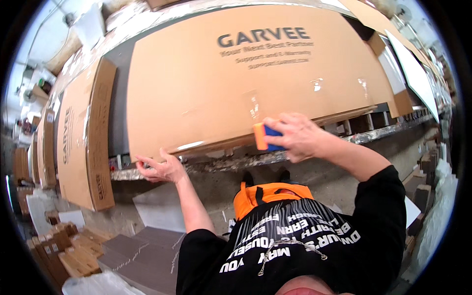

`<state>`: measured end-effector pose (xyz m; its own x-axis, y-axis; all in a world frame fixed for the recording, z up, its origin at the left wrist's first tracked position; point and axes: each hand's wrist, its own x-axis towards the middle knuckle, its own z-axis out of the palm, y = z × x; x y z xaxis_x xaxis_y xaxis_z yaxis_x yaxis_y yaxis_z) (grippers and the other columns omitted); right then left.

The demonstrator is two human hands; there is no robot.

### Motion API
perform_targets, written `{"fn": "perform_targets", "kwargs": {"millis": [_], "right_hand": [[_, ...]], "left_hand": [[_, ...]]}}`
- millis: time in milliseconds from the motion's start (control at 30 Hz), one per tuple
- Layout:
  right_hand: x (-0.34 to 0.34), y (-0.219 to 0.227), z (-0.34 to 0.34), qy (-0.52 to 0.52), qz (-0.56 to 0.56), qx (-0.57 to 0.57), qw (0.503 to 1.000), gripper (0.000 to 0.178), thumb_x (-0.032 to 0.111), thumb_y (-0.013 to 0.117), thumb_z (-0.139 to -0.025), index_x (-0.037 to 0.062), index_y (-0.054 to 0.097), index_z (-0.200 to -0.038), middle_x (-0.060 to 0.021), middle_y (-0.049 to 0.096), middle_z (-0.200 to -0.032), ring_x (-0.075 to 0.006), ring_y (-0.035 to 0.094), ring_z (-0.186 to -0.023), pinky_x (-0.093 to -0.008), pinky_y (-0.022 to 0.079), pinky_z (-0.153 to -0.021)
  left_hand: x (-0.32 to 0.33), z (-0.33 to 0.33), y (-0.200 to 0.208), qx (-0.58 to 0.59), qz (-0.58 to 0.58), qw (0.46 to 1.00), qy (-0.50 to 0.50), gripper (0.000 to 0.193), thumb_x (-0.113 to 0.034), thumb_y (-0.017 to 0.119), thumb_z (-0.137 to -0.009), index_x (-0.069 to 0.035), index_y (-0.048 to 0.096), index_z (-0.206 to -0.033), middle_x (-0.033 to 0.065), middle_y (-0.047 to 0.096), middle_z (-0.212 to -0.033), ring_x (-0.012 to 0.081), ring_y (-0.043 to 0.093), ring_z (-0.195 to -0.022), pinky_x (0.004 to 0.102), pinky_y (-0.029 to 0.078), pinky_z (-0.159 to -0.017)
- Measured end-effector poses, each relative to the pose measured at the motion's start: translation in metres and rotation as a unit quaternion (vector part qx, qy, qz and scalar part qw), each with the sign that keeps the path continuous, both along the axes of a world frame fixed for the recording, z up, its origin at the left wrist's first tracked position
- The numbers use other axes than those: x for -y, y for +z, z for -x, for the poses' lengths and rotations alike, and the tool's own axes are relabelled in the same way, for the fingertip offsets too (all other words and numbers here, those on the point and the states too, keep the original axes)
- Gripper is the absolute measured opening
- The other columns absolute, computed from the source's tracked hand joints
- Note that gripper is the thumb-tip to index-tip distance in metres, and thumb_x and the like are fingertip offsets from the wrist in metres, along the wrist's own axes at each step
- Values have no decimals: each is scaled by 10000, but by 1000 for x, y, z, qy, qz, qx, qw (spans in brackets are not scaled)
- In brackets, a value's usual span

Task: The person packs items into a large cardboard box by hand and seals it with a tape dispenser. They place white foam sheets inside the box before folding the flaps and applying tape to the edges and center seam.

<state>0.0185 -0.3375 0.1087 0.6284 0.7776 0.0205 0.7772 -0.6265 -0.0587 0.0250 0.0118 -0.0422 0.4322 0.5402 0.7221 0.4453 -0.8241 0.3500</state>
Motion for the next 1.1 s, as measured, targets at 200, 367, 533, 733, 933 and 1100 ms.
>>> {"fn": "perform_targets", "kwargs": {"millis": [200,367,533,733,933,1100], "right_hand": [[-28,-9,-10,10,30,-124,992,548,189,794,-547,26,650,-1050,-224,470,-1260,-346,569,-1023,-450,527,-803],[33,-28,-16,23,81,-151,985,495,173,769,-585,-6,640,-1028,-192,501,-1178,-330,574,-981,-434,509,-772],[295,11,4,-120,171,-48,977,463,157,758,-617,189,662,-1068,-88,511,-1235,-281,583,-1027,-422,490,-820],[387,-11,28,-224,231,-59,945,290,166,745,-642,197,748,-930,-83,502,-1344,-258,545,-1134,-401,433,-946],[355,-15,38,-192,225,63,953,169,211,647,-713,118,745,-814,-85,605,-958,-237,553,-915,-363,413,-710],[304,-35,40,-220,331,5,918,217,207,648,-688,95,731,-854,-129,608,-957,-249,548,-913,-364,414,-712]], "left_hand": [[69,-7,-14,-18,-132,931,-340,403,-234,405,-970,-35,623,-1244,103,612,-1289,348,494,-1266,482,312,-1081],[37,-10,-29,-119,-111,938,-305,467,-242,273,-1014,-31,618,-1248,108,623,-1270,335,501,-1260,440,344,-1083],[-26,-12,-40,-294,-177,916,-208,484,-269,267,-1024,-18,452,-1393,162,430,-1456,313,362,-1371,408,237,-1156],[241,-65,-14,-293,-166,826,-452,638,-401,370,-967,14,329,-1450,218,293,-1515,381,233,-1413,459,147,-1175],[517,-49,33,-334,-179,648,-661,850,-548,480,-900,48,260,-1466,259,201,-1540,453,130,-1432,517,89,-1175],[554,-54,2,-367,-309,639,-601,810,-507,453,-917,63,267,-1461,291,186,-1536,543,133,-1401,586,99,-1152]]}}
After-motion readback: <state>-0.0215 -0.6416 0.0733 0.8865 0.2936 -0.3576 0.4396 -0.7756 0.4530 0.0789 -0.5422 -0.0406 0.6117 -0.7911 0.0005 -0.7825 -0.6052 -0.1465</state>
